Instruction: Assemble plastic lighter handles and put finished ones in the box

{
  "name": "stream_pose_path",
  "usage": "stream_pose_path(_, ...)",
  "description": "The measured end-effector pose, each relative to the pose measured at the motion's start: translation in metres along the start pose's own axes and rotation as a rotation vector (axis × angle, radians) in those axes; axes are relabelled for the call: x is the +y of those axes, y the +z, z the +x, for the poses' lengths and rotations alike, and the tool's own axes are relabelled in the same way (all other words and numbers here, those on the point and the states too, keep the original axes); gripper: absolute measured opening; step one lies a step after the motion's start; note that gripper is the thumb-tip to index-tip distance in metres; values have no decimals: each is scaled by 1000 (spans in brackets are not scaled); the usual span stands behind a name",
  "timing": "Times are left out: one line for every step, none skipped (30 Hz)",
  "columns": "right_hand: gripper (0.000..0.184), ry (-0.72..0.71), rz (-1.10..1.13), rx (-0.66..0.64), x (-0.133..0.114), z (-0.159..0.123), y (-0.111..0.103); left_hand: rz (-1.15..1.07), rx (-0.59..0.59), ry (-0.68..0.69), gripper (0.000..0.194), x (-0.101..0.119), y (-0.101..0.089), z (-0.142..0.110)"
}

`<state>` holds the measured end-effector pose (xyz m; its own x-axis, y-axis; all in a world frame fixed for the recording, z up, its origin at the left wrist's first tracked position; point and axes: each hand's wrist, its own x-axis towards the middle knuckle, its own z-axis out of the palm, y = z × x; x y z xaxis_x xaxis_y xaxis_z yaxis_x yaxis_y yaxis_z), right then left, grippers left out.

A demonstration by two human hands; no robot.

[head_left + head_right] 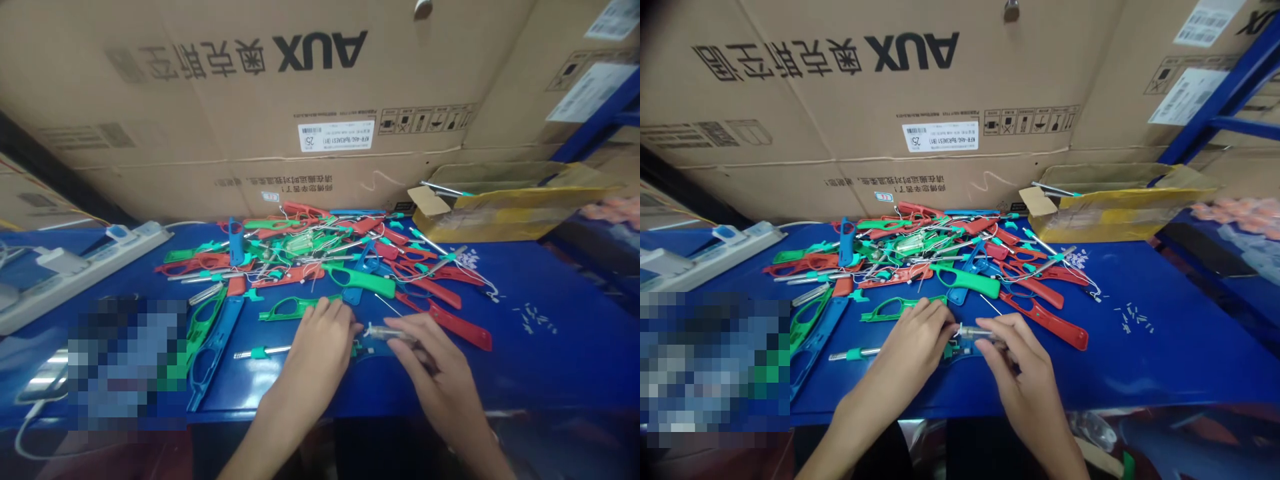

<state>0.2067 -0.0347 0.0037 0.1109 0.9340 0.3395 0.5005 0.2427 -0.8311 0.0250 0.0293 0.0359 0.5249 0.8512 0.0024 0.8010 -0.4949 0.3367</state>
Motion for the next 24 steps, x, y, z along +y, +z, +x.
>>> stream_pose_path(19, -2, 6, -22, 0, 0, 1, -37, 1, 6, 18, -2, 0, -2)
stream_pose_path(18, 3, 13, -40, -1, -1, 2, -82, 11, 18, 15, -3, 0, -4)
stream_pose_path(17, 14, 21, -47, -1, -1, 2, -129, 29, 32, 11, -5, 1, -6)
stream_pose_path(17, 26, 28, -45, -1, -1, 2, -171, 55, 44, 10, -7, 2, -8)
stream_pose_path(16, 39, 33, -36, -1, -1, 2, -199, 86, 50, 17, -9, 3, -8)
stream_pose_path(16, 49, 35, -21, -2, -1, 2, -212, 113, 57, 25, -10, 3, -9)
stream_pose_path(17, 58, 35, -6, -1, -2, 1, -213, 136, 66, 28, -11, 4, -9)
stream_pose_path(17, 67, 37, 6, -1, -2, 1, -207, 152, 83, 27, -12, 4, -9)
stream_pose_path(18, 76, 43, 12, -1, -3, 0, -200, 164, 104, 24, -13, 5, -9)
stream_pose_path(19, 88, 55, 14, 0, -4, -1, -201, 179, 126, 20, -13, 6, -10)
stream_pose_path(20, 102, 71, 10, 0, -5, -1, -213, 199, 146, 18, -14, 7, -11)
stream_pose_path(21, 119, 87, -4, 0, -6, -1, -238, 229, 157, 17, -14, 8, -14)
stream_pose_path(22, 134, 100, -22, -1, -7, -1, -273, 271, 159, 18, -14, 10, -18)
stream_pose_path(22, 144, 111, -36, -2, -8, 0, -311, 324, 156, 18, -14, 13, -22)
stream_pose_path(22, 151, 116, -34, -4, -10, 2, -343, 383, 146, 18, -13, 16, -27)
stream_pose_path(22, 154, 114, -14, -6, -10, 3, -366, 434, 135, 19, -12, 19, -32)
stream_pose_path(21, 152, 105, 16, -10, -11, 6, -382, 473, 120, 20, -11, 21, -36)
stream_pose_path(20, 153, 94, 54, -13, -12, 8, -395, 497, 103, 22, -11, 23, -40)
stream_pose_path(19, 164, 88, 89, -16, -12, 10, -408, 507, 88, 23, -10, 25, -44)
stream_pose_path(18, 187, 93, 114, -19, -12, 12, -425, 507, 74, 23, -9, 26, -46)
stream_pose_path(19, 217, 111, 124, -22, -11, 14, -449, 500, 65, 23, -9, 27, -48)
stream_pose_path(19, 243, 139, 122, -24, -11, 15, -476, 492, 63, 23, -9, 27, -49)
stream_pose_path(19, 258, 167, 117, -25, -10, 15, -503, 482, 66, 23, -10, 27, -50)
stream_pose_path(18, 250, 182, 105, -26, -9, 15, -529, 472, 72, 23, -10, 28, -50)
